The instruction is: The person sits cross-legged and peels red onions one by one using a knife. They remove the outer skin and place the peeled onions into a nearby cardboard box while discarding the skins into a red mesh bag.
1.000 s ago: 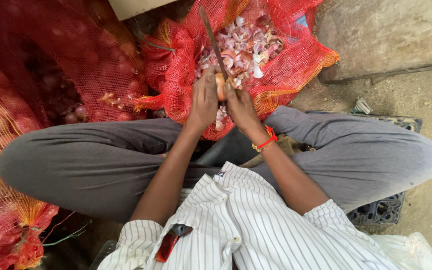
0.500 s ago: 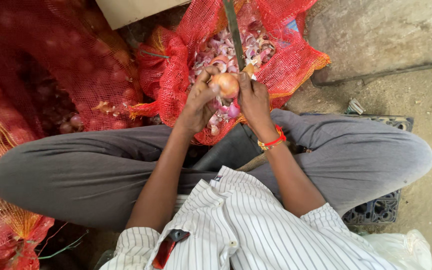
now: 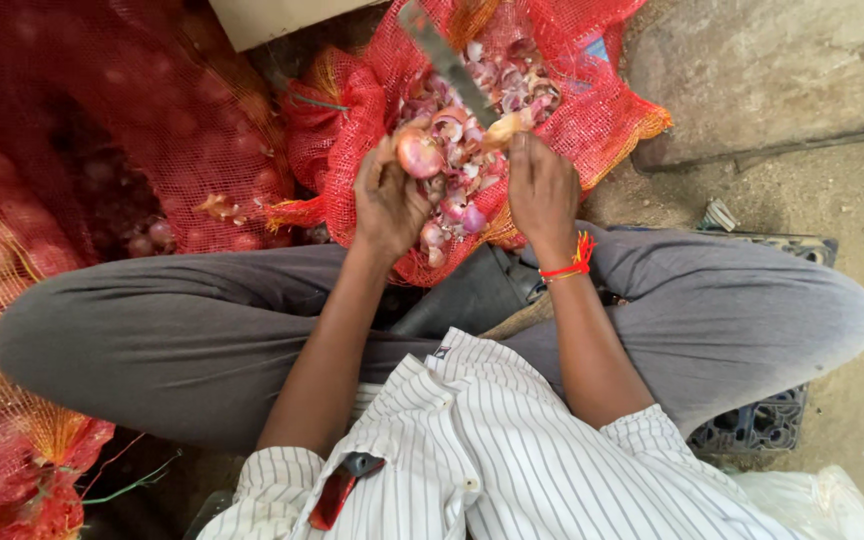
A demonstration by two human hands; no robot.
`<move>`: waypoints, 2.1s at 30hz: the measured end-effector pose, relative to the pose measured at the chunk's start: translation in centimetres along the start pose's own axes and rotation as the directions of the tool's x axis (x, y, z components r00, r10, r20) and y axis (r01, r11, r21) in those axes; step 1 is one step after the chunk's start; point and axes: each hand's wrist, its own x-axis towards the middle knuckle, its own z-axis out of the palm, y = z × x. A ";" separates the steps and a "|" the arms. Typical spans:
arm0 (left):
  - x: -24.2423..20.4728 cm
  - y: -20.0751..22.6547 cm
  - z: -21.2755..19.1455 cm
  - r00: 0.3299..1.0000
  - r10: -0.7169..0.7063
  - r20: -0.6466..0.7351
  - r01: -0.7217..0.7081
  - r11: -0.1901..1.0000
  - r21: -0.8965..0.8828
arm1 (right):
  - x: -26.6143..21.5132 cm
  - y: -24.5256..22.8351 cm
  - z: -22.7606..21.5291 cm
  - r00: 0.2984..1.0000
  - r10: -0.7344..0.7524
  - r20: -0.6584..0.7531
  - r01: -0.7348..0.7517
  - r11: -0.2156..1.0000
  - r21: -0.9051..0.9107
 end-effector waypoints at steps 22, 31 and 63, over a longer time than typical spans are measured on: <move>0.7 -4.3 -4.0 0.986 0.169 0.009 -0.152 0.859 0.488 | -1.6 -3.6 0.6 0.966 -0.241 0.097 0.240 0.971 0.023; -0.7 -5.4 -4.0 0.863 0.383 0.330 -0.477 0.402 0.782 | -2.1 -3.0 1.7 0.967 -0.252 0.033 0.246 0.961 0.130; -0.3 -1.4 -0.2 0.977 0.109 0.181 -0.181 0.876 0.447 | -2.7 -0.5 3.2 0.967 0.221 0.125 -0.253 0.881 0.399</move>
